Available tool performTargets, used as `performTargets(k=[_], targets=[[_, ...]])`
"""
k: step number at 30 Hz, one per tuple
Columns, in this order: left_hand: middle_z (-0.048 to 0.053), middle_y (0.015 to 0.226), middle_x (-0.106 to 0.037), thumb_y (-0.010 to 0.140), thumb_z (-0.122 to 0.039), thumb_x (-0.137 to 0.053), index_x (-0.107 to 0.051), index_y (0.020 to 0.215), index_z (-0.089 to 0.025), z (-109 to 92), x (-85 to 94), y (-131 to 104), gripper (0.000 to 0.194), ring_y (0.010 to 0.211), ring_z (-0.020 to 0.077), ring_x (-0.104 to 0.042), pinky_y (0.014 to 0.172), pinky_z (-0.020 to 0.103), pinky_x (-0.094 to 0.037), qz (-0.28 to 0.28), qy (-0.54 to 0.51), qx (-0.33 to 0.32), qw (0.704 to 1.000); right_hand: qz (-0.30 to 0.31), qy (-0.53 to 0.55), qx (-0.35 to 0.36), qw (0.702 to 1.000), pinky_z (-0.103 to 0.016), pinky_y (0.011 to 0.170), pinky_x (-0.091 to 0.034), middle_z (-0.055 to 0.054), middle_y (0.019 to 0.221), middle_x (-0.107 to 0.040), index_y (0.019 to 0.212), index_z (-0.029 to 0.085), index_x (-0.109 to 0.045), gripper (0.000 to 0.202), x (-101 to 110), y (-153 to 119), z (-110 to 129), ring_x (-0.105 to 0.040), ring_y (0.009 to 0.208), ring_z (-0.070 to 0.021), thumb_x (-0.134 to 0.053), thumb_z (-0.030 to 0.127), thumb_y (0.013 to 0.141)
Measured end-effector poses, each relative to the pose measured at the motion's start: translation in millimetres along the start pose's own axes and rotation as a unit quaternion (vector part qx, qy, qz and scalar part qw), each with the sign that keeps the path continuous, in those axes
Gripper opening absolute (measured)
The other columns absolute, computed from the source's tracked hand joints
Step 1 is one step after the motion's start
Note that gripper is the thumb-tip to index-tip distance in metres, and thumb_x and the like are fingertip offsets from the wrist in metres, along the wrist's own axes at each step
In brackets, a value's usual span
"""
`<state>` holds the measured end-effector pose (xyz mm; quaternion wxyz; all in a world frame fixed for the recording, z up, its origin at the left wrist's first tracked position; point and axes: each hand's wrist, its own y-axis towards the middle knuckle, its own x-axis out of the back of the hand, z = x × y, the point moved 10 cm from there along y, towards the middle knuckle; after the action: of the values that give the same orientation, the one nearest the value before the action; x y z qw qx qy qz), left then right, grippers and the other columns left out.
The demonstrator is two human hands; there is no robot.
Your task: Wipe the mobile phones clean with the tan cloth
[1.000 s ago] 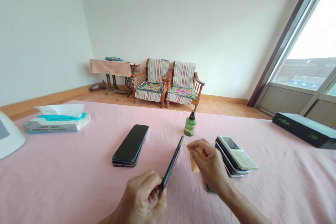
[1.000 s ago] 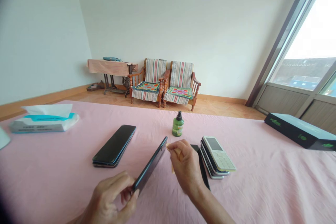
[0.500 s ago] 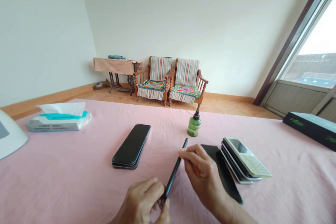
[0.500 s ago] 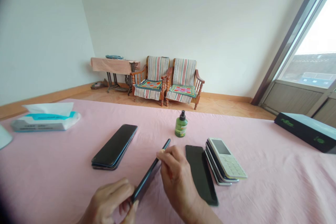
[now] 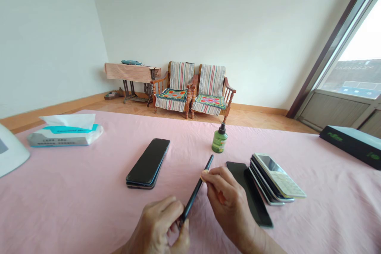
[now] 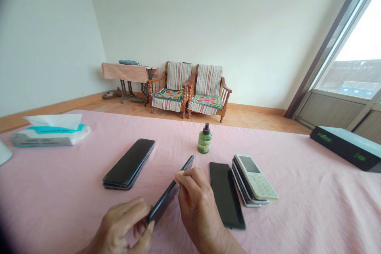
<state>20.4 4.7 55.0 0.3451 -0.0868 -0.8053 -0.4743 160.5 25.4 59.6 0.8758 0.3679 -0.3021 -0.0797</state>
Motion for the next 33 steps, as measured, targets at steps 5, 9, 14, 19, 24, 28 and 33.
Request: performTargets(k=[5,9,14,19,24,28,33], targets=[[-0.005,0.058,-0.043,0.079,-0.010,-0.047,-0.039,0.066,-0.022,3.2,-1.9,0.5,0.020,0.045,0.0098,-0.049,0.045,0.021,-0.034,0.003,-0.011,0.015,1.000,-0.014,-0.018,-0.025,0.999,-0.028,0.073,-0.050,-0.005,0.089,-0.062,0.103,0.020,-0.064,0.027,2.5,2.5,-6.8,-0.060,0.082,-0.0168,-0.049,0.003,0.087],[-0.005,0.057,-0.043,0.079,-0.009,-0.046,-0.040,0.066,-0.021,0.1,1.9,4.0,0.019,0.044,0.0096,-0.049,0.044,0.020,-0.034,-0.001,-0.008,0.015,1.000,-0.007,-0.012,-0.023,1.000,-0.028,0.074,-0.050,-0.005,0.090,-0.062,0.103,0.020,-0.063,0.026,1.2,3.7,-6.0,-0.060,0.083,-0.0166,-0.049,0.005,0.088],[-0.004,0.056,-0.045,0.081,-0.009,-0.045,-0.040,0.065,-0.021,-3.0,1.5,6.4,0.021,0.045,0.0094,-0.051,0.044,0.019,-0.036,0.025,-0.007,0.021,0.999,-0.009,-0.012,-0.037,0.999,-0.027,0.071,-0.050,-0.005,0.088,-0.063,0.099,0.020,-0.064,0.024,2.3,4.7,-7.7,-0.060,0.080,-0.0164,-0.049,0.006,0.088],[-0.004,0.056,-0.044,0.080,-0.010,-0.045,-0.040,0.065,-0.021,-3.1,3.6,5.8,0.020,0.044,0.0097,-0.050,0.044,0.020,-0.036,0.009,-0.003,0.009,1.000,0.000,-0.010,-0.029,1.000,-0.026,0.073,-0.049,-0.004,0.090,-0.063,0.101,0.021,-0.064,0.025,1.5,3.4,-5.9,-0.060,0.082,-0.0162,-0.049,0.005,0.088],[-0.005,0.055,-0.044,0.080,-0.008,-0.044,-0.039,0.065,-0.021,-2.9,3.1,7.9,0.021,0.044,0.0096,-0.049,0.044,0.019,-0.036,0.018,-0.003,0.012,1.000,0.012,-0.015,-0.039,0.999,-0.027,0.071,-0.049,-0.004,0.088,-0.062,0.098,0.021,-0.064,0.025,0.9,4.5,-8.4,-0.060,0.080,-0.0166,-0.048,0.005,0.087],[-0.004,0.056,-0.044,0.080,-0.009,-0.045,-0.039,0.065,-0.021,-3.1,2.9,6.8,0.021,0.045,0.0097,-0.050,0.044,0.020,-0.035,0.019,-0.012,0.013,1.000,0.010,-0.022,-0.043,0.999,-0.027,0.072,-0.049,-0.004,0.087,-0.062,0.098,0.021,-0.064,0.025,0.8,5.6,-9.2,-0.060,0.080,-0.0169,-0.047,0.006,0.088],[-0.004,0.055,-0.046,0.080,-0.009,-0.044,-0.042,0.063,-0.021,-4.4,4.4,8.4,0.021,0.046,0.0101,-0.050,0.046,0.020,-0.037,0.025,-0.004,0.014,1.000,0.014,-0.004,-0.039,0.999,-0.027,0.071,-0.049,-0.005,0.086,-0.062,0.100,0.022,-0.062,0.025,-2.3,1.3,-0.9,-0.060,0.079,-0.0167,-0.046,0.006,0.088]])
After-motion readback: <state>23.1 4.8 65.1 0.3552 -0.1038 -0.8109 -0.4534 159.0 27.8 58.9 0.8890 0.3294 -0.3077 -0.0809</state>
